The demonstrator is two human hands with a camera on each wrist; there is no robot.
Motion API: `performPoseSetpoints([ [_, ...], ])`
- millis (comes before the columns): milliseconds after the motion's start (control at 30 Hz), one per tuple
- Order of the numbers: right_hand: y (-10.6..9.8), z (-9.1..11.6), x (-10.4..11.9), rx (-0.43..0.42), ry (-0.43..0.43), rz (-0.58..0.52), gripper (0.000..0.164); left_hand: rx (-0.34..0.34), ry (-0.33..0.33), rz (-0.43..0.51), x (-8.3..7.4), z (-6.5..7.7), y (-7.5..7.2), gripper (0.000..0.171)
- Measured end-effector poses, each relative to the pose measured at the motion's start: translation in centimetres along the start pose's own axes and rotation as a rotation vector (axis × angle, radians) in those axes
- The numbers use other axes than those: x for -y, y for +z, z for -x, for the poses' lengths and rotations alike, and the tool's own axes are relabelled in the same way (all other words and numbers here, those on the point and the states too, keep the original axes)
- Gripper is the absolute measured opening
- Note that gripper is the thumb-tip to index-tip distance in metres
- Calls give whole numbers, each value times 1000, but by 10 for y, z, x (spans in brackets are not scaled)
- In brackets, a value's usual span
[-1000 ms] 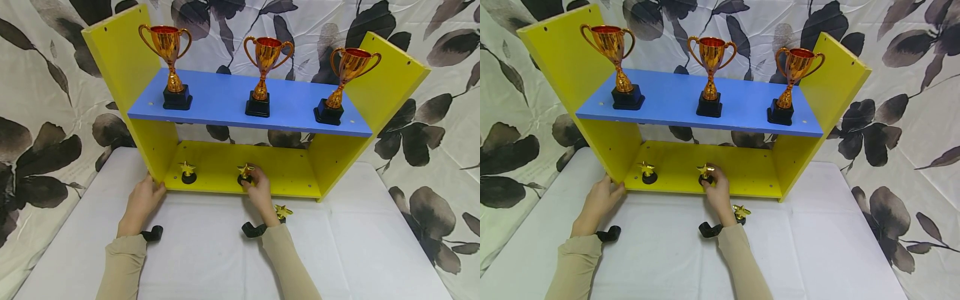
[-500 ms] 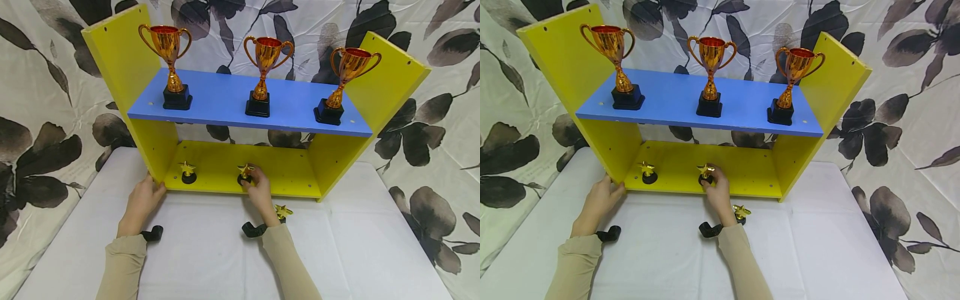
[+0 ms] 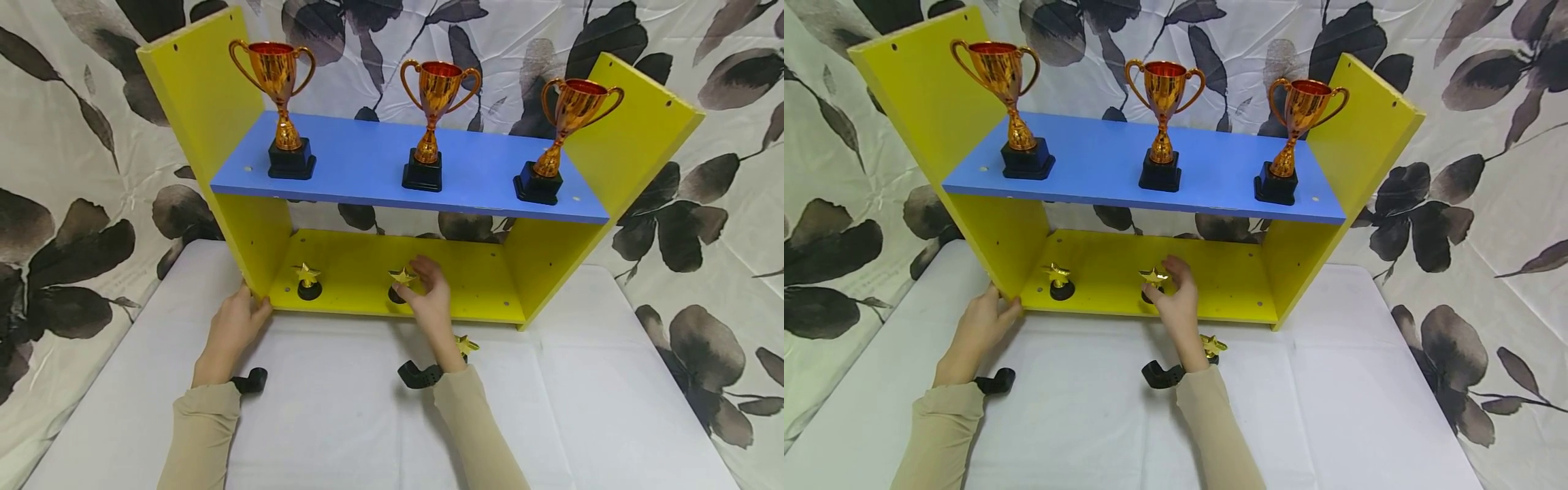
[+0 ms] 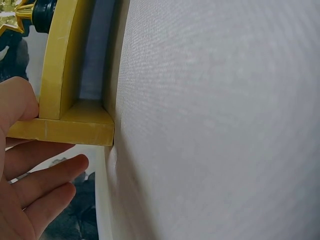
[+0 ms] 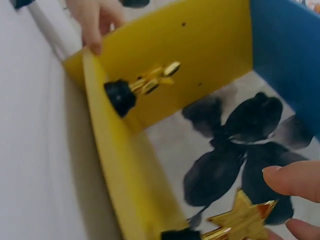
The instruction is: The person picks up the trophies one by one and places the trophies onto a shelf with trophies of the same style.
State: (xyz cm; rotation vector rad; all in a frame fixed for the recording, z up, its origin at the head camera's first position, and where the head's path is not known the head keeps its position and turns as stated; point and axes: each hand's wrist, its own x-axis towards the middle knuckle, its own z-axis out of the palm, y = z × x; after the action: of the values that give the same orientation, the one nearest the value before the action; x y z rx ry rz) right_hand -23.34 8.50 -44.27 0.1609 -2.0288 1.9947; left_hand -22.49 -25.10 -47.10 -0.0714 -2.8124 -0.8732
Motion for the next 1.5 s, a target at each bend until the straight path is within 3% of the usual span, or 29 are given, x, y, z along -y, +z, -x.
performPoseSetpoints([
  [267,-5,5,24,-26,-32,142,44,4,1,4,1,0,-1,37],
  [467,-15,10,42,23,-72,188,38,1,5,5,1,-1,-1,38],
  [733,-32,15,53,120,-95,157,39,27,-29,3,-1,2,-1,39],
  [1000,-59,21,57,184,-13,38,36,-5,8,-33,0,2,1,37],
  [1367,-104,25,42,228,41,-24,36,-42,37,-74,-3,1,-2,32],
  [1500,-118,28,30,261,54,-125,36,-65,55,-80,-3,1,-2,30],
])
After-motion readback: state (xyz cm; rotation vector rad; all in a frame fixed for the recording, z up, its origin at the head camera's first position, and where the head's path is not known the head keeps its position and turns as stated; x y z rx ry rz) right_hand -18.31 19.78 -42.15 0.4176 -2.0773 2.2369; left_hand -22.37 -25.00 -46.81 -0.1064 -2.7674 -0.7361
